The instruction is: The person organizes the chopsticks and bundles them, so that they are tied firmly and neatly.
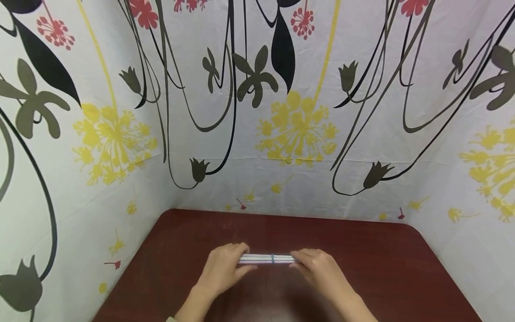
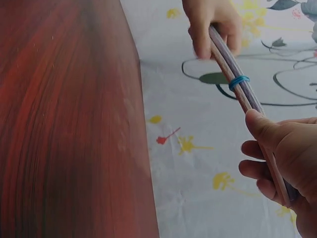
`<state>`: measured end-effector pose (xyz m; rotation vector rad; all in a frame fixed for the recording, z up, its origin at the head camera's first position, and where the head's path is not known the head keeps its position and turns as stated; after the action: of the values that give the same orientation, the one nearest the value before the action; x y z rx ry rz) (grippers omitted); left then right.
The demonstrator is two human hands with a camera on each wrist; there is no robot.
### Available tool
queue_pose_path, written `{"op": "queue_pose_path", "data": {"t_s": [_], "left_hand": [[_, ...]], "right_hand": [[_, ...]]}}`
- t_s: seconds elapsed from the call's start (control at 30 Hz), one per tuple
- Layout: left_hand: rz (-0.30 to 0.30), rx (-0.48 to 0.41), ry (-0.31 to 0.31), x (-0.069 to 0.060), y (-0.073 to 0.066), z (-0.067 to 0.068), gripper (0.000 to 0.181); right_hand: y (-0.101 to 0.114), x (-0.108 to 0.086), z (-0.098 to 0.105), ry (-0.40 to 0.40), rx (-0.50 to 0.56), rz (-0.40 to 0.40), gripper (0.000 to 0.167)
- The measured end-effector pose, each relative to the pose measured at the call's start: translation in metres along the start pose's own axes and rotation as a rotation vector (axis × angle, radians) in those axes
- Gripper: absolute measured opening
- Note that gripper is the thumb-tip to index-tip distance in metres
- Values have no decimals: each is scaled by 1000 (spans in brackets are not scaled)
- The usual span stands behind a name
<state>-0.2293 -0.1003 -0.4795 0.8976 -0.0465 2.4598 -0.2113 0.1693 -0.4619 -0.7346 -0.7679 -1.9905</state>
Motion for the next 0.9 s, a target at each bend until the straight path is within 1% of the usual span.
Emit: {"op": "queue_pose_path", "data": {"t_s": [0.07,0.1,0.2,0.27,0.37,0.47,0.57,0.73,0.9], "left_hand": [[-19,-64,38,-1,4,2,38],[-30,-87,44,-2,5,3,36],[-55,-138,33,-3,9,4,31],[-57,-149,32,-4,11,3,30],[-41,-150,53,-6,14,-3,29],[-29,-157,96,-10,16,-13,29],[-34,-147,130,-16,18,-27,29],[-58,-52,138,-26,19,-53,30],[-55,24,159,-38,18,-73,28]], "right_hand": [[-3,-1,1,-2,4,-3,32],[-4,-2,1,-1,8,-3,32],[-7,-4,0,5,33,-6,33],[-10,-5,-2,8,58,-12,34],[-15,-9,-5,17,90,-30,35],[-24,-15,-11,34,101,-54,35],[-37,-25,-23,65,78,-94,32],[-56,-43,-45,124,44,-184,28],[-65,-56,-62,171,53,-241,24]]}}
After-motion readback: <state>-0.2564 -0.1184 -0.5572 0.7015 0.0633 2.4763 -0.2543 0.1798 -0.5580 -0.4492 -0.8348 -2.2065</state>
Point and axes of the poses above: each hand's wrist, its own x-axis towards the middle knuckle, its own z-axis out of the back of the hand, y = z × x, the point moved 2 cm from there along x, towards the middle knuckle, and after that the axes turned 15 degrees about x, right-handed, at the moved point
